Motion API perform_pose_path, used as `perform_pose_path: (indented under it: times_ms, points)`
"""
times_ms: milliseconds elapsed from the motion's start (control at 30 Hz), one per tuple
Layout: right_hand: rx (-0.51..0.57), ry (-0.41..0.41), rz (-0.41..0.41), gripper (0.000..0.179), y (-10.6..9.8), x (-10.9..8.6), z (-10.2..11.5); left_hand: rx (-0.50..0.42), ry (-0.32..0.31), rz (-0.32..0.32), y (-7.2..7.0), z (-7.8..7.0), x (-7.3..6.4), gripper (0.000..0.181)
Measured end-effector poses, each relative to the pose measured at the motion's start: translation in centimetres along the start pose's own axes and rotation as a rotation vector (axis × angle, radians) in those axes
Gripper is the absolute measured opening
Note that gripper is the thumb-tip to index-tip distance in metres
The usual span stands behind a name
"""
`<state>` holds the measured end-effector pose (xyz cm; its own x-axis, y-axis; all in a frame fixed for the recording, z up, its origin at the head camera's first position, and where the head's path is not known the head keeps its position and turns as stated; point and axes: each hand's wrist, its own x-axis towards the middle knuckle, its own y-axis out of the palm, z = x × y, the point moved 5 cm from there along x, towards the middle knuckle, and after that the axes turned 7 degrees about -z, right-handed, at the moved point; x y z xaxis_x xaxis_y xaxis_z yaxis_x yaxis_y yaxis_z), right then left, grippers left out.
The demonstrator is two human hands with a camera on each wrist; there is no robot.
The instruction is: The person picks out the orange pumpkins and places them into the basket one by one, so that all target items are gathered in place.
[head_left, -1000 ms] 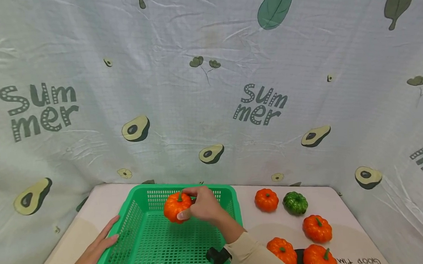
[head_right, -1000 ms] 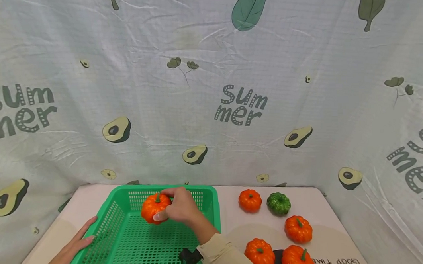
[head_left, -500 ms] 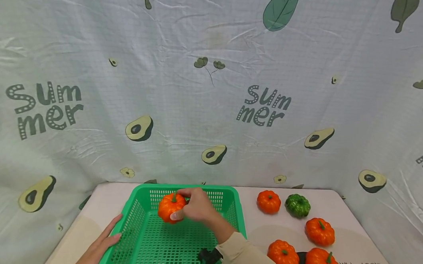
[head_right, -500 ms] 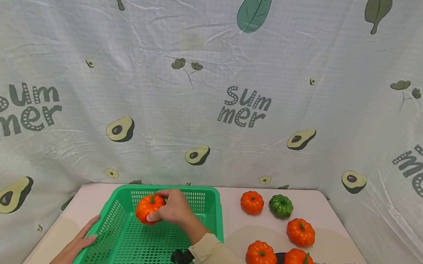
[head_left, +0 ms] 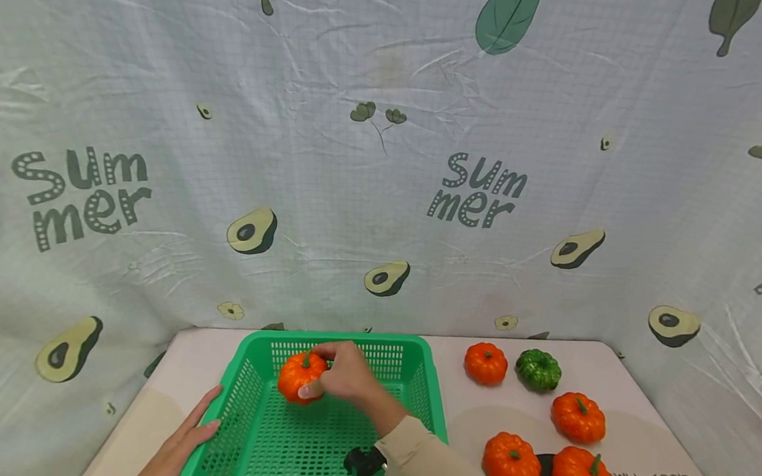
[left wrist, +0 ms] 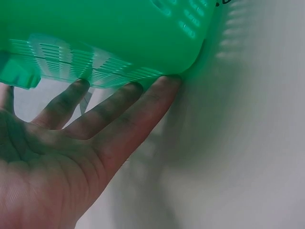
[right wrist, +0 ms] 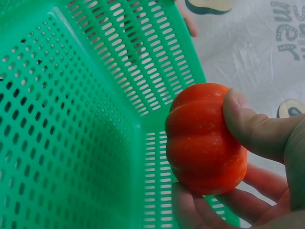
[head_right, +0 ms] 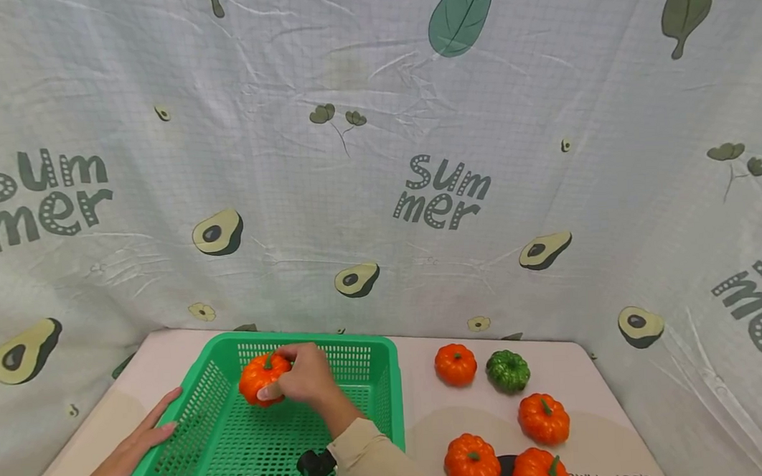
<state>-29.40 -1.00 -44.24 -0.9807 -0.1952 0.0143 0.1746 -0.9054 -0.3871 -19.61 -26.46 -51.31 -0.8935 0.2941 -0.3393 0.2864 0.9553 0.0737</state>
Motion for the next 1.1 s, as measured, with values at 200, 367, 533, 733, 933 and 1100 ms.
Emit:
perform_pose_path:
  times_ms: [200,367,533,733,933,1100]
  points:
    - [-0.015,0.037,0.003,0.057,0.8,0.2,-0.2,0.014,0.012,-0.007,0.1,0.0,0.0,0.073]
    - [-0.017,0.056,0.001,0.059,1.5,0.4,-0.3,0.014,0.015,0.003,0.1,0.0,0.1,0.072]
    - [-0.009,0.051,0.003,0.057,2.1,0.6,-0.3,0.017,0.019,-0.003,0.0,0.0,0.1,0.072]
    - [-0.035,0.053,-0.011,0.057,2.6,0.8,-0.4,0.021,0.023,-0.003,0.0,0.1,0.3,0.072]
    - [-0.034,0.068,-0.023,0.057,3.0,1.0,-0.6,0.015,0.025,0.000,0.0,0.1,0.2,0.073]
    - [-0.042,0.081,-0.038,0.057,3.3,1.1,-0.6,0.002,0.022,0.005,-0.1,0.1,0.2,0.072]
